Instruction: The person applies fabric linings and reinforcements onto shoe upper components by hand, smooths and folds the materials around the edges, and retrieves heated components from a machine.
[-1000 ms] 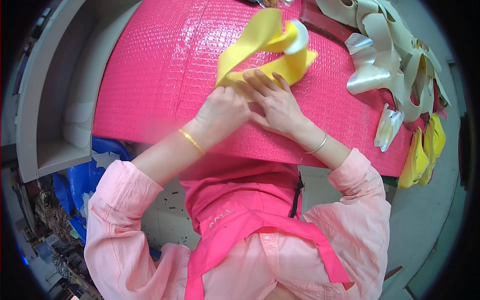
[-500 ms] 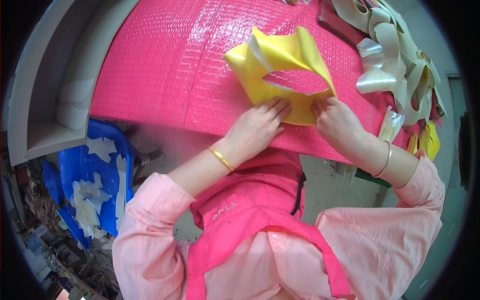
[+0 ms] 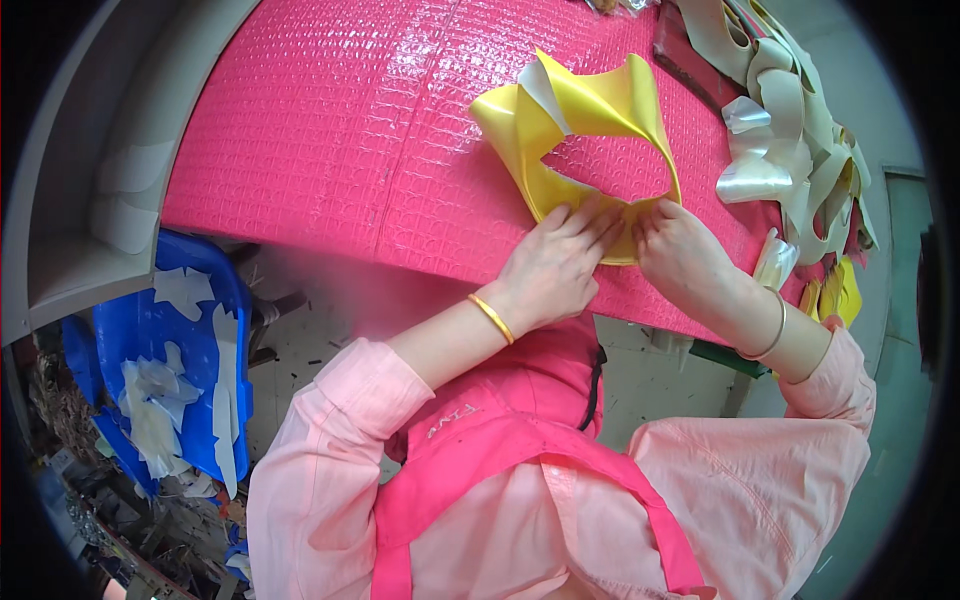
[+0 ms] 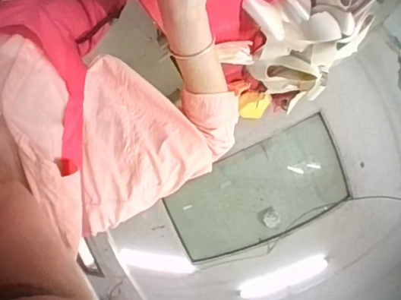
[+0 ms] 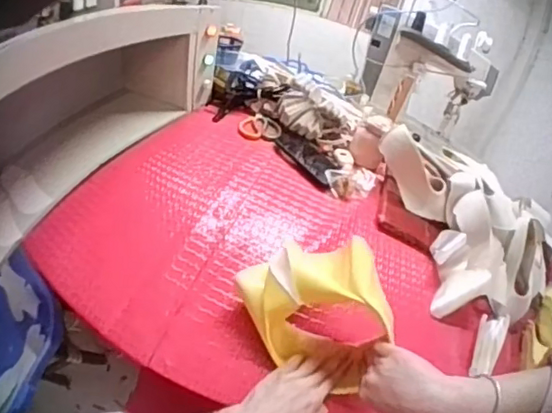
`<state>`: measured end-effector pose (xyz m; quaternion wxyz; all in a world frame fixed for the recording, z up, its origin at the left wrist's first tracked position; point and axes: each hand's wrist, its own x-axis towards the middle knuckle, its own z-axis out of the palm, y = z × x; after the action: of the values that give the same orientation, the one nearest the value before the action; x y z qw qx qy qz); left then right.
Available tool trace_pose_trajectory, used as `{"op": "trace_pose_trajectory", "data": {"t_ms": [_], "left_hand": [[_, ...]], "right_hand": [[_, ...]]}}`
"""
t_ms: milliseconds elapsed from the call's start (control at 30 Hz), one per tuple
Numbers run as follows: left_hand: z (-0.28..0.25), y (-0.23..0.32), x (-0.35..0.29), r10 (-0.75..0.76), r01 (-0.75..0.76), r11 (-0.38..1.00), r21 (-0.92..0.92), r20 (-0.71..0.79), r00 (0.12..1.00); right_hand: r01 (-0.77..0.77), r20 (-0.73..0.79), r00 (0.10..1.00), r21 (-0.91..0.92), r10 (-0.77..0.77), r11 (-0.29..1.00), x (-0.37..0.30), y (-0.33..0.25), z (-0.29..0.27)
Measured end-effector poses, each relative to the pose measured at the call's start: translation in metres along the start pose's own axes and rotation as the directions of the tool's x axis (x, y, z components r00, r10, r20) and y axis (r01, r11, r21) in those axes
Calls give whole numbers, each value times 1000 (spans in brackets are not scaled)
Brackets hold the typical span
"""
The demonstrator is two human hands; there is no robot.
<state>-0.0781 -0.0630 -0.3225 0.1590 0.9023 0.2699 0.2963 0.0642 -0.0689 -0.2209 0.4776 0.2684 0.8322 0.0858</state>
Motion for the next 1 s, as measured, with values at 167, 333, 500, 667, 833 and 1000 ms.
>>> {"op": "trace_pose_trajectory", "data": {"t_ms": [167,333,500,667,833,1000], "left_hand": [[6,11,14,23,-24,977,211,10,1000],[-48,34,37,79,-444,689,573,550,831],[-31,39,16,88,-629,633,452,765,638],[-28,46,28,48,-530,692,490,702,711],[-15,42,32,-81,-142,780,610,322,943],[-62,4,45,-530,489,190,-851,330,781]], "right_hand": [[-102,-268,956,80,120,992,-4,2,18],[-25,-551,796,382,250,924,-11,-15,43],[-22,-539,637,702,551,712,1,-60,64],[-52,-451,520,831,725,554,5,-64,72],[-19,-400,565,868,722,496,-2,-45,62],[315,-400,-197,839,895,444,-18,1,-3]]}}
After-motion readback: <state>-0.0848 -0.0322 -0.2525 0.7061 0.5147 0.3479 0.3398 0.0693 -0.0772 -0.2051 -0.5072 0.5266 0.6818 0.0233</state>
